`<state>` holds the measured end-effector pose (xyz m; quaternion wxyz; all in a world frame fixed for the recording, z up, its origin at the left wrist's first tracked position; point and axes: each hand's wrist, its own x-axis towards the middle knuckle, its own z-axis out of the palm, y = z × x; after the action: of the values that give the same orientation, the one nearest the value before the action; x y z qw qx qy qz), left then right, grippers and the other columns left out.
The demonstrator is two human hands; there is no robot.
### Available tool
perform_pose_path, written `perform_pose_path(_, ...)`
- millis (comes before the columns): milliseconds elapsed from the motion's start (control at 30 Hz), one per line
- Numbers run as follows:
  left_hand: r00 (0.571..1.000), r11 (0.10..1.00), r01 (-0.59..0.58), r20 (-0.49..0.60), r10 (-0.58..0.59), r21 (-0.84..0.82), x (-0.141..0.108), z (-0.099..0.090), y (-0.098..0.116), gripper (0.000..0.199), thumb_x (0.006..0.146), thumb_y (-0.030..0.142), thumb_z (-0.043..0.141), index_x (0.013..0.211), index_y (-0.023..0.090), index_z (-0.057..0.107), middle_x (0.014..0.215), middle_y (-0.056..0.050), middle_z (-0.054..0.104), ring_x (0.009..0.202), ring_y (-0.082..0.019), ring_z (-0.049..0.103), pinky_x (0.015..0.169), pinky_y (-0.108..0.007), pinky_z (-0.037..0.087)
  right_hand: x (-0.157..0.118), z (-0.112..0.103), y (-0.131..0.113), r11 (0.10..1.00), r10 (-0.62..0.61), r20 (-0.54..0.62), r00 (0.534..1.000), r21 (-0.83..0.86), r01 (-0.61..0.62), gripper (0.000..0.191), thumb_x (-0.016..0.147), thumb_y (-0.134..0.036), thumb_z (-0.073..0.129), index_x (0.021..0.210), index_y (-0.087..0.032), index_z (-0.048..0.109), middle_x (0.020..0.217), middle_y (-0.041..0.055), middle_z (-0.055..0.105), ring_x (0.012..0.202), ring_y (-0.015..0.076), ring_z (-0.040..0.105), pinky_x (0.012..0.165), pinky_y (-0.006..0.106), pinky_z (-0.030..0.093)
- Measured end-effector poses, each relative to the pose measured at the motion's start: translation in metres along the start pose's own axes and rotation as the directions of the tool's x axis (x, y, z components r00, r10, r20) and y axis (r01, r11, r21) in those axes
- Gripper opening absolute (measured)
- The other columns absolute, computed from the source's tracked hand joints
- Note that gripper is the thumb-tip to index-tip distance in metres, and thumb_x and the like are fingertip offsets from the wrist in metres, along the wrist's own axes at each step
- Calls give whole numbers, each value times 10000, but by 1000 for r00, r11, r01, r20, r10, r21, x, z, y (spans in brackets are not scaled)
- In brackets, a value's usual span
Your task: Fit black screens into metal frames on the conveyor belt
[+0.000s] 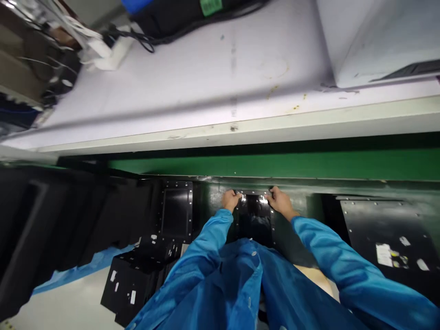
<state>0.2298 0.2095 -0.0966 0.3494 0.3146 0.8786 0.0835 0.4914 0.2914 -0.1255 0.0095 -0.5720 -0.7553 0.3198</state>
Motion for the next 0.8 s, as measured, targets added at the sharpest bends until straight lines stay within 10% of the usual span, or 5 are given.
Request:
perform_pose_path(267,972,970,-190,-168,165,-150,-52,-30,1,191,875,391,808,900,204,775,1006,-88,783,980,-229,714,895,-322,515,-1,-16,-1,979,96,-74,993,185,-81,726,847,-738,544,1265,-157,663,816,86,739,758,289,700,694,379,465)
perform_pose_path(367,819,908,-413,-464,337,-69,-89,-61,-45,149,961,311,691,1015,197,769,1164,-115,745,1162,-242,674,1048,-358,510,-21,-10,11,948,202,-147,968,277,-156,862,810,-785,506,1329,-111,646,818,111,752,781,317,712,707,414,489)
perform_pose_path(467,717,964,-249,-652,246,91,-113,-106,-102,455,949,394,712,1320,131,697,1503,-248,586,1488,-386,482,1221,-530,417,-53,4,26,920,248,-150,957,345,-185,829,772,-742,536,1290,-111,676,768,109,750,759,331,719,705,438,496)
perform_pose_path(600,828,970,77,-557,66,230,-119,-143,-149,1013,869,452,802,1671,57,325,1718,-366,293,1625,-541,230,1269,-717,284,-85,25,28,865,236,-41,971,464,-191,664,754,-701,584,1143,-183,732,760,90,764,718,305,735,721,433,522)
perform_pose_path(800,868,936,51,-480,131,349,-149,-158,-140,695,947,196,607,1620,82,477,1636,-336,469,1500,-474,506,1209,-579,447,-120,33,-32,865,35,-28,999,502,-16,485,780,-635,584,941,-215,766,841,101,803,767,266,723,783,407,531)
